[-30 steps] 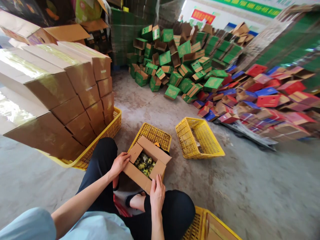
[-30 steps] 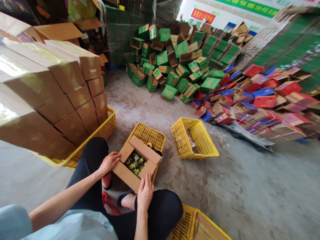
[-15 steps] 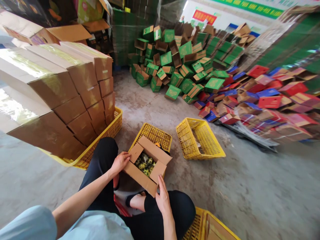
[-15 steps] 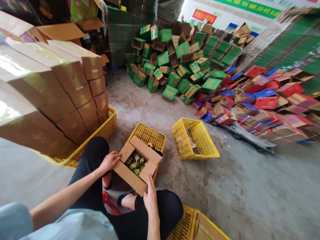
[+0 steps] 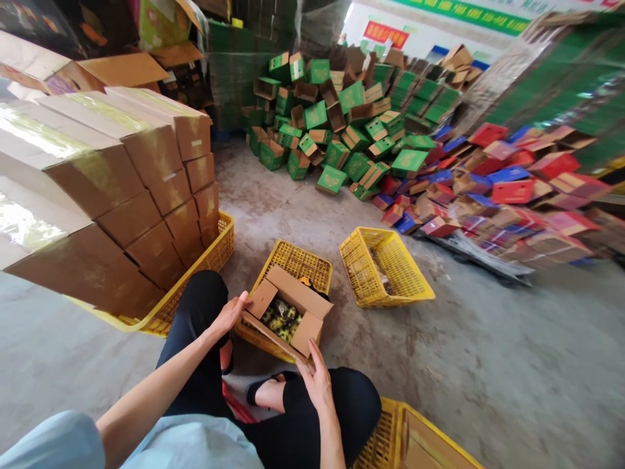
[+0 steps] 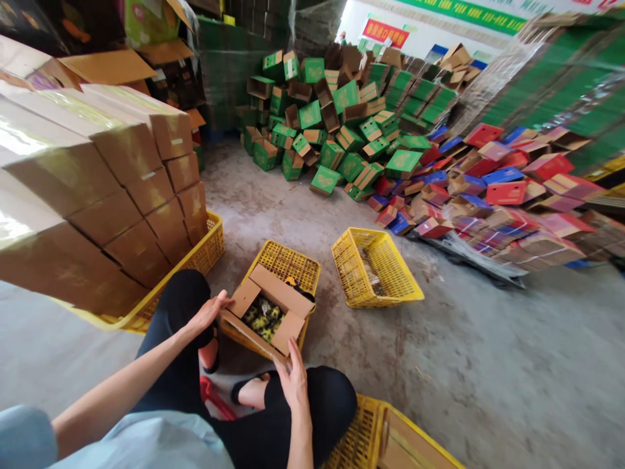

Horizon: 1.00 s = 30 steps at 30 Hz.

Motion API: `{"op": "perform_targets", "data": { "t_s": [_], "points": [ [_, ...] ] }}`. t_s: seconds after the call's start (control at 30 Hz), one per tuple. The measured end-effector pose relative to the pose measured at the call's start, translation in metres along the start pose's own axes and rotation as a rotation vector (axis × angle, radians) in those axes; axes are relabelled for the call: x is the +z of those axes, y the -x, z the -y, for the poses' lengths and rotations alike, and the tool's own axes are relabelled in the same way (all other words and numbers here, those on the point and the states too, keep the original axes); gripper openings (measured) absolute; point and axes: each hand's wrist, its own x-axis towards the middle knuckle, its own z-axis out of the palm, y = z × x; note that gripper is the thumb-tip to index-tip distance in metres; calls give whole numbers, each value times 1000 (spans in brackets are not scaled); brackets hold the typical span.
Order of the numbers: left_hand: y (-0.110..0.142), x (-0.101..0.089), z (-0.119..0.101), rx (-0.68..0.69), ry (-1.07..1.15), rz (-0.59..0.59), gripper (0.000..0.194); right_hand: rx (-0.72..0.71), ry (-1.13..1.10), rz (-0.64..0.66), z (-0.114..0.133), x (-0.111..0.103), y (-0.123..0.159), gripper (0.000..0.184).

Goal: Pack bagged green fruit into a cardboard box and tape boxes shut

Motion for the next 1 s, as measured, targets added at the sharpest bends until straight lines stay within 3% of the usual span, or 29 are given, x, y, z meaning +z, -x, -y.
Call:
{"op": "perform_targets", "data": {
  "t_s": [0.17,0.3,0.4,0.6,0.77,1.0],
  "points": [
    [7,0,-2,18,55,21,95,159,-36,-120,12,5,-6,71],
    [14,-1,-10,48,21,-1,89,229,-33,-233,18,14,-12,77],
    [11,1,-8,78,-36,-33,77,256,-36,-338,21,23,-13,81],
    [-4,12,16,139,-85,-89,40,324,0,-483,22,35,-13,91],
    [-11,19,26,130,-98,-134,28,321,44,-513,14,36,-15,96],
    [-15,22,31,136,-57,-166,30,227,165,-565,1,49,-20,103]
  ]
}}
